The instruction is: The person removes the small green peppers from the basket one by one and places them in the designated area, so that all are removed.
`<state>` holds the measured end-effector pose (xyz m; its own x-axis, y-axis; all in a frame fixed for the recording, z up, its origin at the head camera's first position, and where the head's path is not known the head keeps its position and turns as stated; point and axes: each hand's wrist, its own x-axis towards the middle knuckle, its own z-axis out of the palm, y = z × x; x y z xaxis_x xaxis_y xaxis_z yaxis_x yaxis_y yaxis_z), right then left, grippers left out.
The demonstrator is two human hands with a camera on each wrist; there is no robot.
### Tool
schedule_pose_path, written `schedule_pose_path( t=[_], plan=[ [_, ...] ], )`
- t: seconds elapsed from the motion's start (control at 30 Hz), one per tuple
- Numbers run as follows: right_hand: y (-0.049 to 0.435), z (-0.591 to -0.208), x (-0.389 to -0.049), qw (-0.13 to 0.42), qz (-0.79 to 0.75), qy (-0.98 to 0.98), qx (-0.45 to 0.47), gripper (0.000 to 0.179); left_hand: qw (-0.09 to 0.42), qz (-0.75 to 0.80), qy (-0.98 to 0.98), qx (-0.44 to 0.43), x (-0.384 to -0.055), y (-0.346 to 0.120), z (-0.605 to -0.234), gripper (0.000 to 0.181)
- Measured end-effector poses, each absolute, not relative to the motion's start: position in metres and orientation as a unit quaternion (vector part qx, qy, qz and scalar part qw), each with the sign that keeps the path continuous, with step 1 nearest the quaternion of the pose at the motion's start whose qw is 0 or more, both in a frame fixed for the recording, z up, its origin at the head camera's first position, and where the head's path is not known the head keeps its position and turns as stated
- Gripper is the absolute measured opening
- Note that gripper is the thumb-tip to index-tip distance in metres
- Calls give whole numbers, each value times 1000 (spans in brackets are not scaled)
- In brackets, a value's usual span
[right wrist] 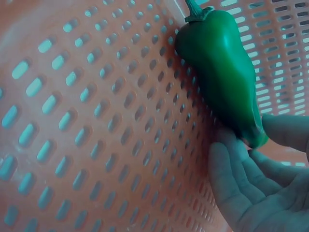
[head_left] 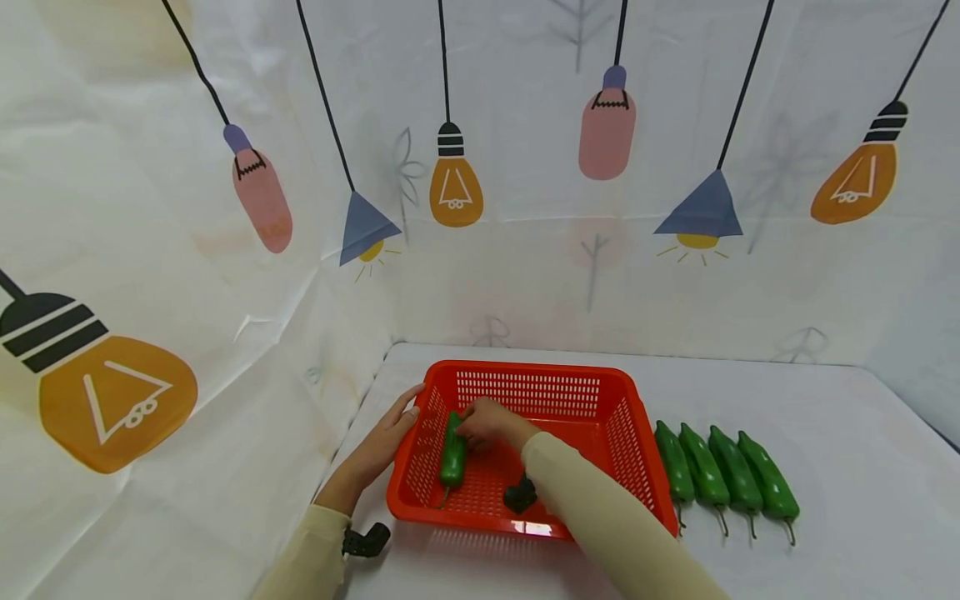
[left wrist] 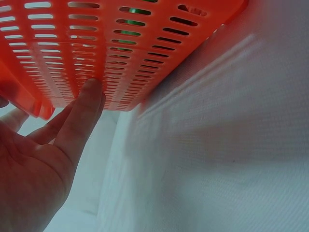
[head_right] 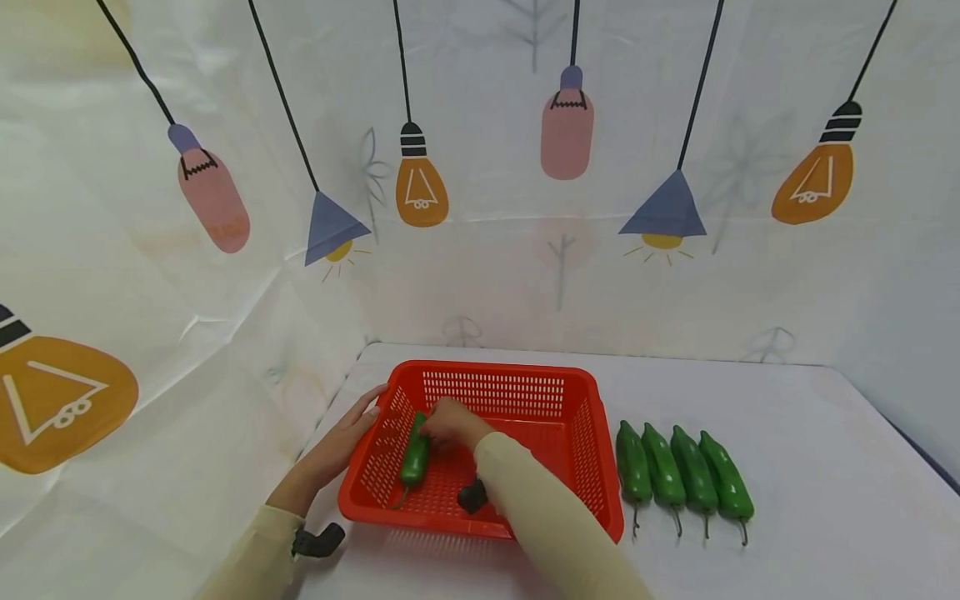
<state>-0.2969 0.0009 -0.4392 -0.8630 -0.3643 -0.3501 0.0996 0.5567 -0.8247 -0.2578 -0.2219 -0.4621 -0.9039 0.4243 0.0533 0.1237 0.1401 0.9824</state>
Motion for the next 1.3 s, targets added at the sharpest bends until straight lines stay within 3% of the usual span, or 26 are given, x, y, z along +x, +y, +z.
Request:
schedule_pose_path(
  t=[0.4,1.3],
  plan=[
    [-6,-443,-299,241,-452,857,-59,22,124,629,745,181,-260,-222,-464,56],
    [18,-422,-296,241,-488,834,-92,31,114,627,752,166,-259,-221,-463,54]
  ],
)
